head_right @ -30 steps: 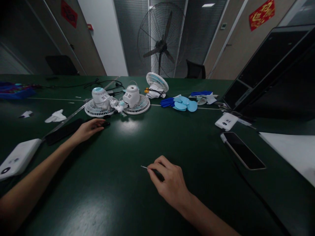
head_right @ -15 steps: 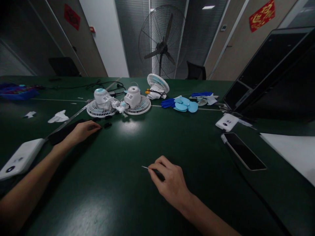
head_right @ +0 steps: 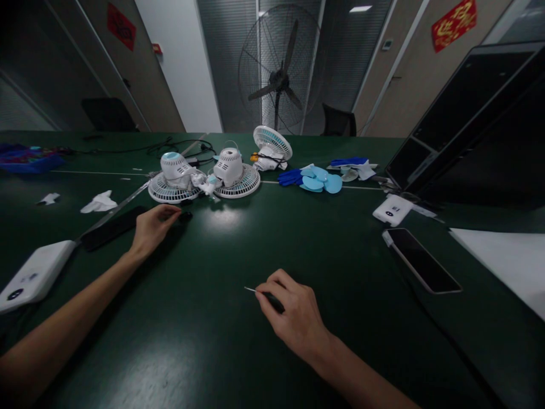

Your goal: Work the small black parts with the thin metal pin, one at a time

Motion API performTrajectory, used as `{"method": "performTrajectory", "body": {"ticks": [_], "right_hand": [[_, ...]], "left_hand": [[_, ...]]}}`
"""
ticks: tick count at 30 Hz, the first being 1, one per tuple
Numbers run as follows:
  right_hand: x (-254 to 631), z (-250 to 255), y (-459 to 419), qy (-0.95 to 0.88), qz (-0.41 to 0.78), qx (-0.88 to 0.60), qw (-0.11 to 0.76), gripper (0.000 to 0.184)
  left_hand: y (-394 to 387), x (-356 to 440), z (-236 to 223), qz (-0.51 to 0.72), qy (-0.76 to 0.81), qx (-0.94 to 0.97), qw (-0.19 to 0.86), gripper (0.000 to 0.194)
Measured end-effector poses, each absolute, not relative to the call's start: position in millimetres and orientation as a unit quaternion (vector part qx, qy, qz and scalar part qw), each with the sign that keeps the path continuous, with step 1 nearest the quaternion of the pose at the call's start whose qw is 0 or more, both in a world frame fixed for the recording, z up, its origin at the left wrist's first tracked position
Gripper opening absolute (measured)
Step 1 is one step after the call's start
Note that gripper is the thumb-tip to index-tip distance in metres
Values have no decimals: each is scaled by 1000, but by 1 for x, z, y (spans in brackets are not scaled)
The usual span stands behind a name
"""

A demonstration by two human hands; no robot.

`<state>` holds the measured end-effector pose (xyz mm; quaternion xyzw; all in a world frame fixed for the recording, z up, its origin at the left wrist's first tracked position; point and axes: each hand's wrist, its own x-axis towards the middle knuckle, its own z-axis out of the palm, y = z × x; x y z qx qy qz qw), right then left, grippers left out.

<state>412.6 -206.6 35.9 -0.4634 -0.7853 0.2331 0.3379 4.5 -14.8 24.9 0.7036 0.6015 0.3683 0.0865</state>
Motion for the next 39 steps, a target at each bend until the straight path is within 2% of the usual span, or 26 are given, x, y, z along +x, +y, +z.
{"method": "performTrajectory", "body": {"ticks": [10,20,29,34,39], "right_hand": [[412,36,-207,-785,239,-461,337,21],[412,39,-207,-788,224,-466,335,20],[412,37,-206,-788,234,-463,332,22],[412,35,-206,-785,226,-467,338,19],[413,32,-206,-787,224,-470,331,19]], "left_hand": [[-14,11,19,353,562,748,10,25],[-9,6,18,331,574,747,51,30],[-19,14,27,201,533,821,-42,38],[-12,13,24,315,570,755,74,35],[-16,33,26,337,538,704,319,52]]}}
